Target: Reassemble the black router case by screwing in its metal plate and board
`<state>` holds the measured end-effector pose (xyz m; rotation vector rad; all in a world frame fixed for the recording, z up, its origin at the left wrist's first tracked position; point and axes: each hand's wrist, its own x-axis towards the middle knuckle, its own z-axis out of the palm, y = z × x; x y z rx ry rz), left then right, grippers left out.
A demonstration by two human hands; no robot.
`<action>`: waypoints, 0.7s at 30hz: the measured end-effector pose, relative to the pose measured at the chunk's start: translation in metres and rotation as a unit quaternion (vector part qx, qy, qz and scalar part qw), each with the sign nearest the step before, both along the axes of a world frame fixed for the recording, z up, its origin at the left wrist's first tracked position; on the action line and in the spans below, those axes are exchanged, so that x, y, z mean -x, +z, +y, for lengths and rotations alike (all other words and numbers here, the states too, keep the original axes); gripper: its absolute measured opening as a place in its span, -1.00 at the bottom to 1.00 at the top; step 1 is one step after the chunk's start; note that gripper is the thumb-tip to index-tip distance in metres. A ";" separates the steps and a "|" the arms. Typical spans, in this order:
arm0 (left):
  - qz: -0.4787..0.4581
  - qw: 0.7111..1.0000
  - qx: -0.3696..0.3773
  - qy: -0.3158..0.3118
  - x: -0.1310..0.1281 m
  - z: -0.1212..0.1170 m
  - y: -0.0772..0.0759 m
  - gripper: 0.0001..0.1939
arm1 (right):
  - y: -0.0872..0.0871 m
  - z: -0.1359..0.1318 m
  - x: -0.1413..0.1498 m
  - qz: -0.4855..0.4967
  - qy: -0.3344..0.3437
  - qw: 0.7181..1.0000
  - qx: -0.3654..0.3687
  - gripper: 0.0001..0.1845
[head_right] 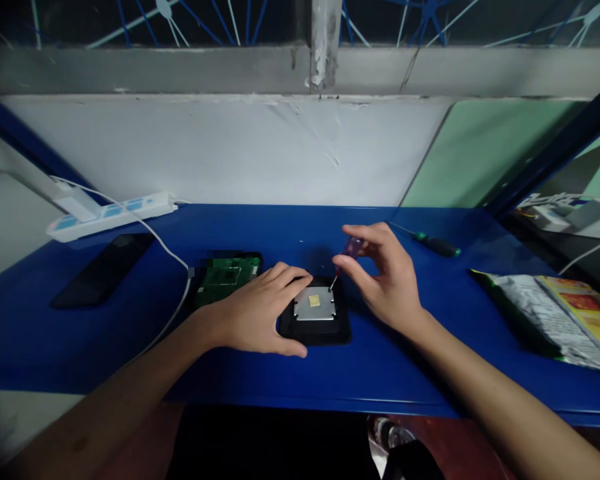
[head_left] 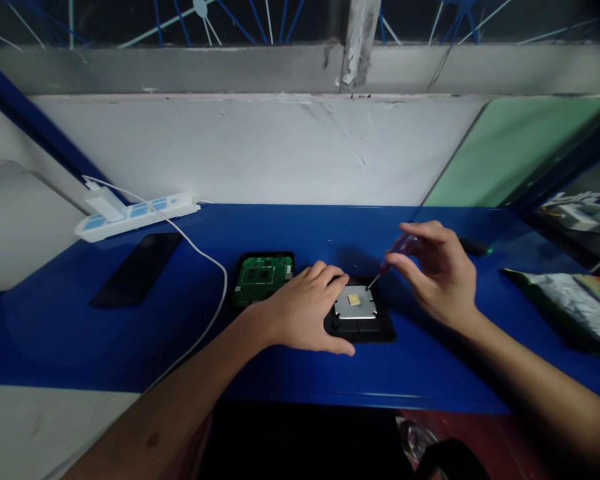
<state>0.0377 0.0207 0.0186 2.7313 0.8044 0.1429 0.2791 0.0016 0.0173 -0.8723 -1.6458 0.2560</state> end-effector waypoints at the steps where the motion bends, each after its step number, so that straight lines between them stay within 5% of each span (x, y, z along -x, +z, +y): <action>1: 0.000 1.000 -0.001 0.000 0.000 0.000 0.000 0.09 | 0.000 0.000 -0.001 0.001 -0.001 1.000 0.003 -0.50; 7: -0.003 1.000 0.002 0.002 -0.001 0.001 0.000 0.10 | -0.001 -0.006 0.000 -0.003 0.011 0.998 0.067 -0.51; 14: -0.010 1.000 0.016 -0.004 -0.001 0.003 0.000 0.11 | -0.001 -0.003 -0.001 -0.032 -0.038 0.999 0.007 -0.50; 21: -0.021 1.000 0.008 -0.008 0.000 0.002 0.000 -0.02 | -0.005 0.000 -0.004 -0.024 -0.024 0.998 0.045 -0.58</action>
